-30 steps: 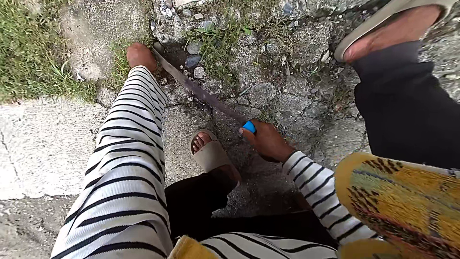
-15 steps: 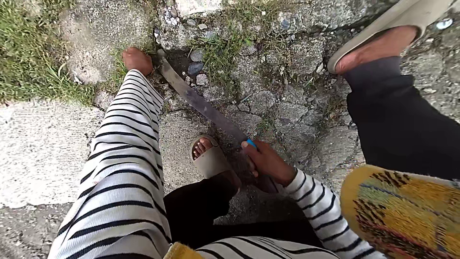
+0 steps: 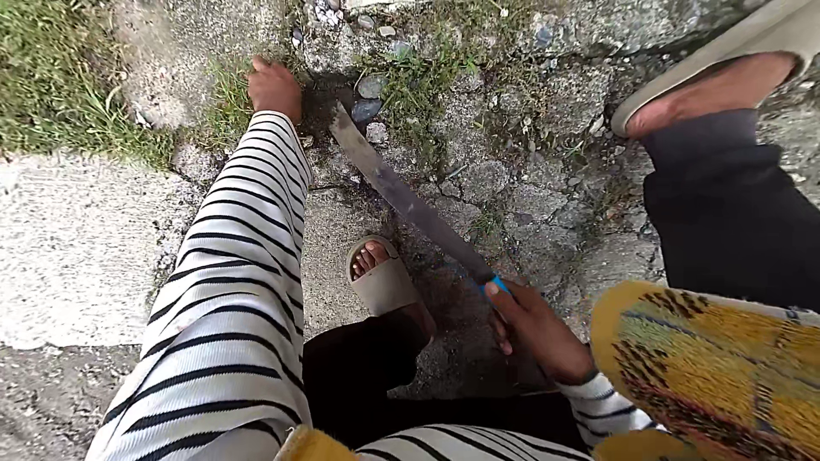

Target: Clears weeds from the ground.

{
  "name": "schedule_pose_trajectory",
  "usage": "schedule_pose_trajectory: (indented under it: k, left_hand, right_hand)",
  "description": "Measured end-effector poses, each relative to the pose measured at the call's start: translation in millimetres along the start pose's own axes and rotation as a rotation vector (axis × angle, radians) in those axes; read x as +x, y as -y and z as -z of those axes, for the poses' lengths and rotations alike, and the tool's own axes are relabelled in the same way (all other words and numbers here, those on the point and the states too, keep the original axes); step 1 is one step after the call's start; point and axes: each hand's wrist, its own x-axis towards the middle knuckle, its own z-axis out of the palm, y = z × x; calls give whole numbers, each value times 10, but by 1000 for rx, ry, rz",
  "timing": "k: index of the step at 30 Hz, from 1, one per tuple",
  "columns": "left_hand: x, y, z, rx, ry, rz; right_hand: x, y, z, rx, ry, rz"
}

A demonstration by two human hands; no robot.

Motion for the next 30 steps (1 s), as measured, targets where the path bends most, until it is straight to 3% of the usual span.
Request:
schedule_pose_trajectory:
  k: [3, 5, 9, 14, 19, 26, 30]
  left_hand:
    - [-8, -18, 58, 58, 65, 55]
    - [5, 81, 123, 27, 58, -21]
    - [68, 331, 59, -136, -37, -159]
    - [60, 331, -72, -282, -140, -102]
    - [70, 251, -134, -360, -241, -154]
    - [55, 213, -63, -387, -156, -156]
    - [53, 268, -67, -563, -131, -158]
  right_hand:
    - [-27, -44, -57, 69, -1, -5]
    - [41, -141, -55, 84, 17, -8]
    - [115, -205, -34, 93, 28, -18]
    - [114, -134, -94, 120, 14, -58]
    - [153, -141, -115, 100, 19, -40]
    - [138, -63, -176, 92, -9, -60]
    - [183, -179, -135, 89, 4, -41]
